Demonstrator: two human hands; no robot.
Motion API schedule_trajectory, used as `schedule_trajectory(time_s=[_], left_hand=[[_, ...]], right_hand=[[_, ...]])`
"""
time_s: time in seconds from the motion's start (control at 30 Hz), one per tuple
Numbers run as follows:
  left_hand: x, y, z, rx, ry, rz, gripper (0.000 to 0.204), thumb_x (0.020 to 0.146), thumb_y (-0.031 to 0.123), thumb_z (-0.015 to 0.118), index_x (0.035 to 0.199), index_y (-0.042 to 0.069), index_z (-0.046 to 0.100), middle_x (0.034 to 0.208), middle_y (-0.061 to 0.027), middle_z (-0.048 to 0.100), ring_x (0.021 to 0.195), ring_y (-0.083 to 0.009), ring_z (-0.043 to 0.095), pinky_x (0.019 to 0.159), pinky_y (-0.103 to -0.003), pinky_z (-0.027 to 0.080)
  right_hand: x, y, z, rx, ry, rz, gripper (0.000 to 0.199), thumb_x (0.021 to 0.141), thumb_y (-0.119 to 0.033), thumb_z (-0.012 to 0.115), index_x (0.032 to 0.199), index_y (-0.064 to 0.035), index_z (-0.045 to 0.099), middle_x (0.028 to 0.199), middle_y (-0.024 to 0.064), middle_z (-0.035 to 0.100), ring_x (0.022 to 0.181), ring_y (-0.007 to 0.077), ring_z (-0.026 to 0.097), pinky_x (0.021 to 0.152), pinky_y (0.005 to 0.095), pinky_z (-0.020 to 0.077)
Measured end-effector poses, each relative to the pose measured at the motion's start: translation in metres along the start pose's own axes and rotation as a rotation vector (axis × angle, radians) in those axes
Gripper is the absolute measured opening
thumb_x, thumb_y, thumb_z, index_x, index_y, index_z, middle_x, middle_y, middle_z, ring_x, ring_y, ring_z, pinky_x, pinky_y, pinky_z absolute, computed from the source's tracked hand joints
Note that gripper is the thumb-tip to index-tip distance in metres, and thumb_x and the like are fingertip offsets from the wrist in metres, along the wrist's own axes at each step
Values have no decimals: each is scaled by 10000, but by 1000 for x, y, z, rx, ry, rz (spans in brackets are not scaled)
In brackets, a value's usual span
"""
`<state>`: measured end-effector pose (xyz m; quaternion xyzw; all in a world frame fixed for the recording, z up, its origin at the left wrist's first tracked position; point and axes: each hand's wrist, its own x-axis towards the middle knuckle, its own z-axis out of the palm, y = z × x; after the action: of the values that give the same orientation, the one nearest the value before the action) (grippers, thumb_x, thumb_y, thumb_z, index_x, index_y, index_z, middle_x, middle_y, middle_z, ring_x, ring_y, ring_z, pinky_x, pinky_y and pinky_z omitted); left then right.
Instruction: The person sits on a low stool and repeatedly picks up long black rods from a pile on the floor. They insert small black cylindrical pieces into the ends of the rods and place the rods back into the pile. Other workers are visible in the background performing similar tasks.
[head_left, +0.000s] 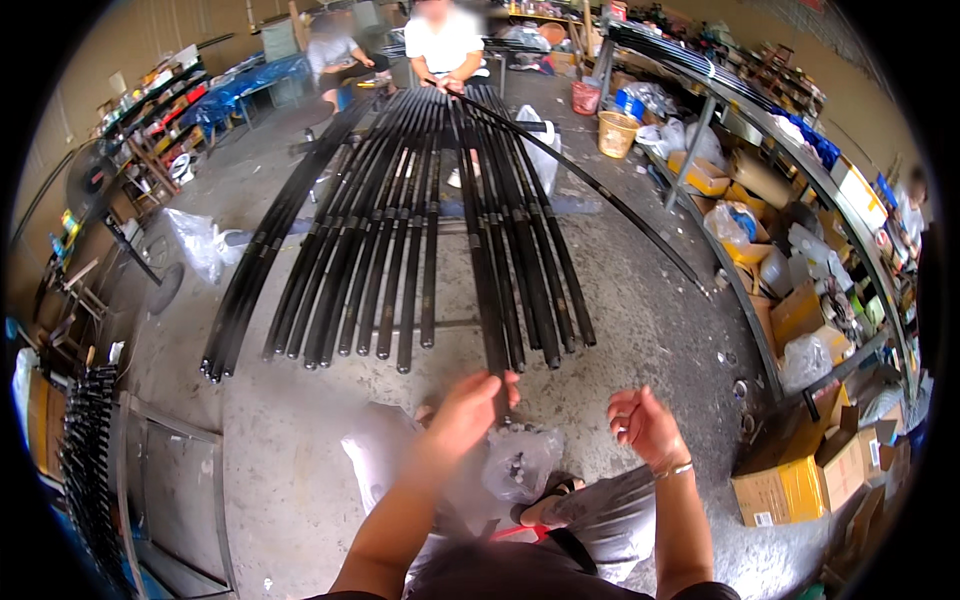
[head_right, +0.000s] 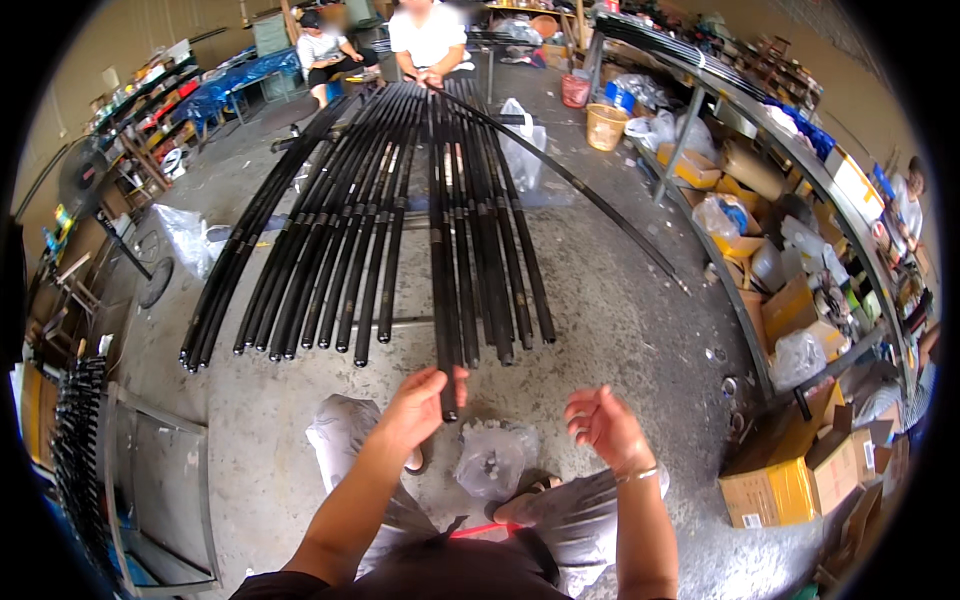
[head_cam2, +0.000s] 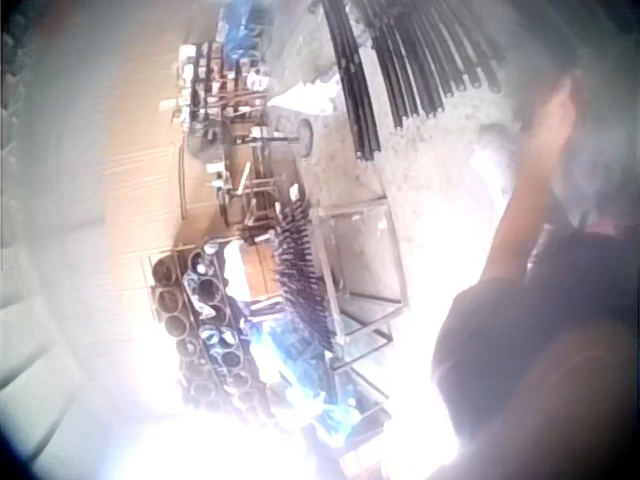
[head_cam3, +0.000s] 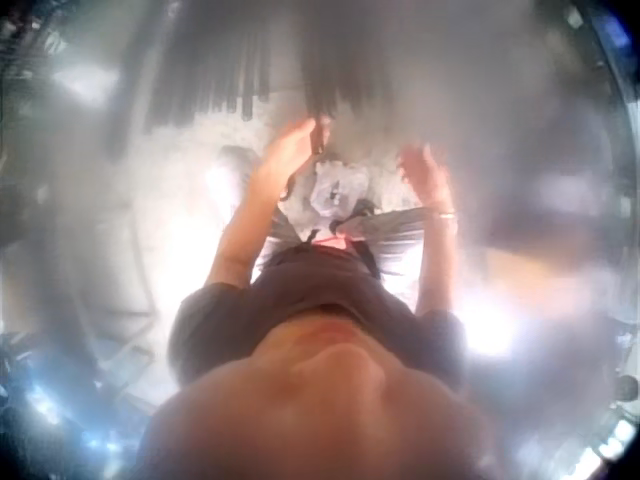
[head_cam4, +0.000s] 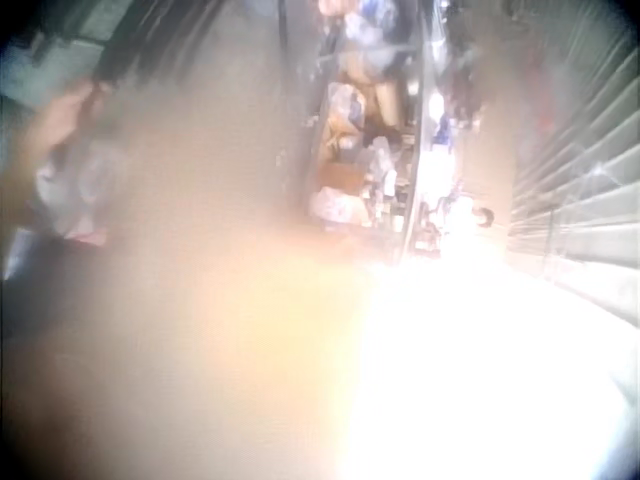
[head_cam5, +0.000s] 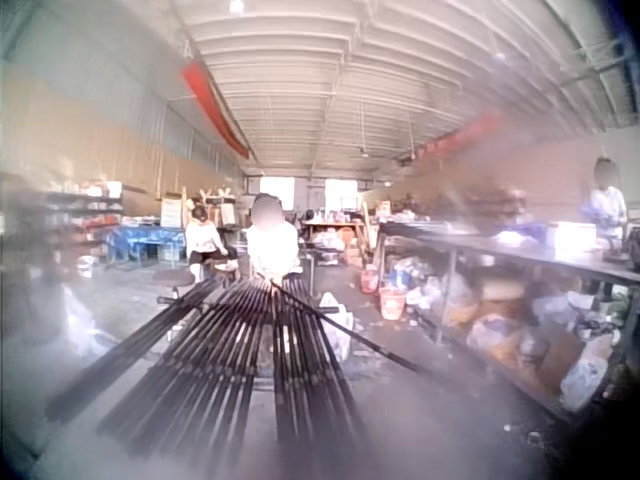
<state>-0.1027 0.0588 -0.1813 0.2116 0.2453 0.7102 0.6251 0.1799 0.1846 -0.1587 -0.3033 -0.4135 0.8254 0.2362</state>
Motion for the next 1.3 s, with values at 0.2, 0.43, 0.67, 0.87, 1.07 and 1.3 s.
schedule_trajectory(time_s=[0.2, 0.43, 0.67, 0.87, 1.07, 1.3], left_hand=[[-1, 10, 32, 131, 63, -143, 312, 913, 225, 547, 1145, 16, 546, 911, -77, 589, 849, -150, 567, 751, -272, 473], [-15, 27, 21, 152, 51, -154, 316, 903, 274, 565, 1103, 31, 534, 923, -79, 589, 841, -161, 584, 713, -247, 500], [-11, 27, 28, 90, -22, -209, 295, 896, 270, 572, 1073, 37, 540, 932, -84, 590, 822, -187, 595, 685, -274, 505], [-9, 21, 19, 82, -31, -204, 249, 914, 254, 537, 1038, 38, 545, 909, -78, 586, 736, -150, 583, 513, -241, 462], [-10, 16, 9, 192, 14, -158, 226, 901, 228, 563, 1027, 40, 563, 871, -83, 597, 806, -158, 577, 653, -268, 481], [-10, 21, 13, 219, 122, -165, 228, 894, 215, 578, 1023, 28, 563, 886, -86, 596, 859, -177, 575, 739, -320, 489]], right_hand=[[12, 61, 122, 196, -435, 288, 607, 904, -544, 410, 1150, -4, 536, 924, 54, 617, 785, 158, 598, 557, 240, 468], [18, 81, 171, 886, -396, 339, 567, 917, -505, 414, 1134, 7, 527, 788, -8, 437, 644, 101, 420, 452, 170, 374], [10, 73, 167, 1075, -451, 362, 409, 927, -407, 473, 1016, -9, 501, 721, -20, 372, 577, 52, 378, 416, 136, 353], [7, 63, 164, 804, -344, 369, 389, 926, -398, 484, 994, -16, 510, 690, -28, 372, 539, 56, 367, 437, 170, 337], [12, 71, 162, 301, -183, 266, 395, 914, -416, 500, 961, -25, 534, 677, -23, 415, 560, 78, 399, 454, 193, 316], [4, 69, 180, 518, -207, 351, 515, 948, -493, 353, 1009, -27, 564, 701, -4, 467, 597, 100, 410, 516, 201, 345]])
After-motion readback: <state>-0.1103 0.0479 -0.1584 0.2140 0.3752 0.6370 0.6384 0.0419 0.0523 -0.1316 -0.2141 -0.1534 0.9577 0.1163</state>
